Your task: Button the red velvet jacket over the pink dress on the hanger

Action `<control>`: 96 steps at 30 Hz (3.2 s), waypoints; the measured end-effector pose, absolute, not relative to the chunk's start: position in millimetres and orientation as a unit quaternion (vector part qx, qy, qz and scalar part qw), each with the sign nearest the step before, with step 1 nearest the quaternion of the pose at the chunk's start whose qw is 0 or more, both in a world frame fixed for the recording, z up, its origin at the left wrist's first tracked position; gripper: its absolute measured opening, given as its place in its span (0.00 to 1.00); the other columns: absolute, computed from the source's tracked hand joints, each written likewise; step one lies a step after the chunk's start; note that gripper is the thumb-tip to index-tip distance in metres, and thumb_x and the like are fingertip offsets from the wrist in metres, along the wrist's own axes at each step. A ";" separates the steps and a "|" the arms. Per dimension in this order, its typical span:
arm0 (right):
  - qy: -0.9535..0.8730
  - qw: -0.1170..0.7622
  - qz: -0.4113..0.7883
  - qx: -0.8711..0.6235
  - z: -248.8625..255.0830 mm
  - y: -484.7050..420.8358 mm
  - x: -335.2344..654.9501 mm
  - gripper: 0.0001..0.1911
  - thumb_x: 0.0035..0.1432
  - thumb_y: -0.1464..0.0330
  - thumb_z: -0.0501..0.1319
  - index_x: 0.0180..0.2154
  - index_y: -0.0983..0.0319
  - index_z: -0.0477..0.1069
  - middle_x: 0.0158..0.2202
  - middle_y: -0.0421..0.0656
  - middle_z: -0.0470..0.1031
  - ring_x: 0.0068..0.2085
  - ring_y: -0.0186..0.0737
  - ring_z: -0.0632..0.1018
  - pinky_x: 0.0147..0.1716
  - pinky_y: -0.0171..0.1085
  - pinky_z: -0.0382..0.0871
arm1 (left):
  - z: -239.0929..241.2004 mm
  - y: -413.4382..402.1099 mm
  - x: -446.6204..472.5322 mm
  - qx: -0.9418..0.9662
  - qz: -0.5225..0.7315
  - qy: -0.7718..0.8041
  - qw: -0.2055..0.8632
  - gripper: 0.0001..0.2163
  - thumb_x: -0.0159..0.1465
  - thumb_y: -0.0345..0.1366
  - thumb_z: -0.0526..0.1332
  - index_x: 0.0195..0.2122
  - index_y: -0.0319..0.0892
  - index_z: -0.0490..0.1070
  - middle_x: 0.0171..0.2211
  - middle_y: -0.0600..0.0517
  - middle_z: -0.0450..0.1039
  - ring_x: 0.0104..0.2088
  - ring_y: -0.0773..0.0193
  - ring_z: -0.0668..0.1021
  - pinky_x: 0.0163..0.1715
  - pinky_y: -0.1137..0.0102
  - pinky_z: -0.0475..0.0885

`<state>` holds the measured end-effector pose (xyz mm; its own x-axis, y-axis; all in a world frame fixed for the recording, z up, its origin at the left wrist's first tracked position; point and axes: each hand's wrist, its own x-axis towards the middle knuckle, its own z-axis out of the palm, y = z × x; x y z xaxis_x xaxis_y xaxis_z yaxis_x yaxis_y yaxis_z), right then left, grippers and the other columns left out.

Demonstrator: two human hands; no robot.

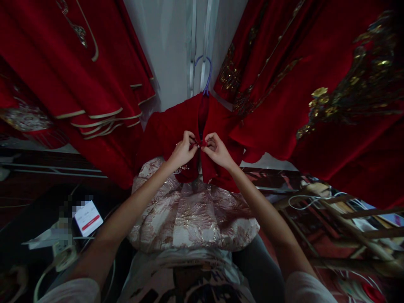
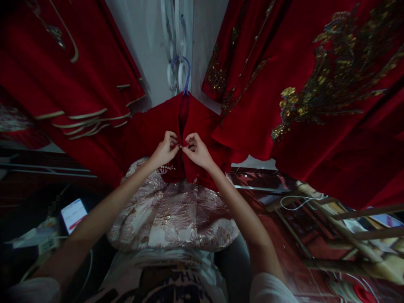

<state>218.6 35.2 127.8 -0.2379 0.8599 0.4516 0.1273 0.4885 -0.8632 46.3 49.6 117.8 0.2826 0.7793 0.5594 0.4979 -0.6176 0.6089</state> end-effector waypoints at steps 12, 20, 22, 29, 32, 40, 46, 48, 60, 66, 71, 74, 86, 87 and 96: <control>-0.705 0.517 0.339 -0.348 125.3 22.7 227.5 0.10 0.56 0.63 0.62 0.41 0.56 0.68 0.40 0.41 0.74 0.39 0.37 0.77 0.42 0.40 0.74 | 102.8 30.9 52.7 0.665 0.560 0.377 0.319 0.05 0.61 0.36 0.62 0.37 0.44 0.68 0.35 0.51 0.77 0.36 0.66 0.80 0.35 0.72 0.75; -0.716 0.539 0.254 -0.364 133.4 13.1 225.8 0.10 0.60 0.61 0.61 0.42 0.57 0.73 0.42 0.43 0.77 0.40 0.38 0.79 0.39 0.39 0.78 | 130.6 19.0 42.5 0.779 0.478 0.372 0.163 0.06 0.63 0.34 0.60 0.41 0.44 0.70 0.38 0.51 0.73 0.38 0.66 0.77 0.37 0.70 0.75; -0.715 0.551 0.216 -0.372 133.6 11.0 224.8 0.11 0.61 0.61 0.60 0.43 0.58 0.74 0.42 0.43 0.78 0.40 0.37 0.80 0.39 0.38 0.78 | 135.9 16.9 41.2 0.800 0.461 0.370 0.102 0.08 0.61 0.36 0.62 0.42 0.44 0.69 0.39 0.50 0.71 0.40 0.63 0.75 0.40 0.67 0.74; -0.689 0.598 0.164 -0.374 135.3 9.4 216.2 0.11 0.61 0.63 0.61 0.44 0.58 0.77 0.43 0.43 0.78 0.42 0.36 0.80 0.41 0.36 0.80 | 142.0 24.3 48.7 0.813 0.451 0.369 0.018 0.05 0.65 0.37 0.59 0.37 0.42 0.67 0.35 0.52 0.70 0.39 0.63 0.72 0.42 0.66 0.70; -0.685 0.595 0.170 -0.383 137.2 9.3 216.6 0.12 0.61 0.63 0.61 0.45 0.57 0.78 0.44 0.43 0.78 0.42 0.37 0.80 0.41 0.37 0.80 | 144.4 28.0 50.5 0.815 0.450 0.365 0.018 0.03 0.65 0.35 0.59 0.35 0.42 0.67 0.33 0.53 0.70 0.37 0.64 0.72 0.40 0.67 0.69; -0.683 0.592 0.222 -0.365 139.8 8.6 223.7 0.13 0.57 0.62 0.65 0.44 0.57 0.79 0.44 0.43 0.79 0.46 0.39 0.80 0.44 0.39 0.80 | 149.7 26.0 46.7 0.846 0.410 0.340 -0.010 0.02 0.63 0.33 0.59 0.35 0.41 0.69 0.32 0.53 0.71 0.36 0.65 0.72 0.38 0.69 0.69; -0.672 0.598 0.249 -0.360 138.3 10.6 222.6 0.14 0.55 0.62 0.67 0.43 0.59 0.79 0.43 0.43 0.80 0.44 0.40 0.81 0.43 0.39 0.81 | 152.1 26.1 44.9 0.853 0.405 0.329 -0.021 0.01 0.62 0.31 0.60 0.34 0.41 0.69 0.31 0.54 0.72 0.34 0.66 0.73 0.37 0.70 0.69; -0.674 0.592 0.252 -0.362 137.1 12.1 223.4 0.14 0.54 0.62 0.67 0.42 0.59 0.80 0.43 0.43 0.81 0.43 0.40 0.81 0.43 0.40 0.81 | 152.2 27.2 43.1 0.861 0.394 0.320 -0.029 0.01 0.62 0.31 0.59 0.34 0.41 0.70 0.31 0.54 0.72 0.34 0.65 0.73 0.37 0.70 0.69; -0.696 0.547 0.271 -0.379 141.7 26.5 226.9 0.15 0.57 0.58 0.64 0.44 0.58 0.77 0.46 0.44 0.78 0.44 0.41 0.80 0.45 0.41 0.79 | 140.2 36.1 49.8 0.845 0.401 0.353 -0.017 0.05 0.66 0.33 0.55 0.38 0.41 0.70 0.36 0.49 0.73 0.39 0.62 0.74 0.39 0.67 0.73; -0.639 0.601 0.317 -0.361 120.7 18.4 227.4 0.17 0.57 0.57 0.61 0.43 0.56 0.59 0.44 0.41 0.66 0.40 0.35 0.76 0.34 0.36 0.79 | 99.1 28.4 65.8 0.703 0.536 0.338 0.322 0.09 0.69 0.38 0.53 0.48 0.44 0.64 0.46 0.47 0.71 0.44 0.64 0.77 0.41 0.68 0.77; -0.763 0.458 0.192 -0.414 102.5 -4.3 225.7 0.35 0.46 0.64 0.69 0.52 0.59 0.52 0.53 0.51 0.60 0.44 0.42 0.73 0.37 0.39 0.76 | 90.7 20.1 69.6 0.652 0.538 0.304 0.440 0.13 0.68 0.41 0.54 0.53 0.46 0.61 0.53 0.44 0.67 0.54 0.61 0.73 0.45 0.64 0.77; -0.762 0.427 0.132 -0.468 98.8 -4.9 229.1 0.32 0.47 0.72 0.62 0.53 0.61 0.51 0.51 0.52 0.62 0.46 0.44 0.73 0.39 0.41 0.74 | 95.1 18.2 69.2 0.643 0.528 0.295 0.470 0.15 0.68 0.43 0.54 0.54 0.47 0.60 0.54 0.43 0.67 0.52 0.60 0.75 0.46 0.61 0.77; -0.661 0.493 0.331 -0.460 165.2 -23.9 297.7 0.14 0.53 0.63 0.64 0.40 0.58 0.63 0.34 0.39 0.71 0.32 0.32 0.72 0.31 0.32 0.66 | 93.3 9.4 79.4 0.639 0.521 0.297 0.482 0.13 0.68 0.44 0.54 0.51 0.47 0.59 0.59 0.42 0.64 0.57 0.58 0.73 0.42 0.64 0.78; -0.667 0.472 0.366 -0.446 172.4 -30.6 298.8 0.14 0.53 0.63 0.64 0.39 0.58 0.63 0.34 0.39 0.71 0.32 0.32 0.72 0.30 0.32 0.67 | 93.0 7.8 79.0 0.638 0.529 0.312 0.464 0.13 0.68 0.44 0.54 0.50 0.46 0.61 0.56 0.42 0.68 0.52 0.60 0.76 0.38 0.67 0.78; -0.684 0.394 0.506 -0.348 167.1 -29.4 298.8 0.21 0.44 0.65 0.73 0.40 0.58 0.70 0.37 0.40 0.73 0.35 0.32 0.76 0.33 0.33 0.75 | 65.4 15.9 31.1 0.589 0.603 0.531 0.084 0.11 0.56 0.36 0.67 0.36 0.42 0.65 0.35 0.53 0.69 0.29 0.70 0.71 0.30 0.74 0.69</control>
<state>298.8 -29.4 167.1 -0.4485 0.8741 0.1865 0.0772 0.2458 -0.9662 31.1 15.9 65.4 -0.2920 0.7269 0.6216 0.5245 -0.4218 0.7396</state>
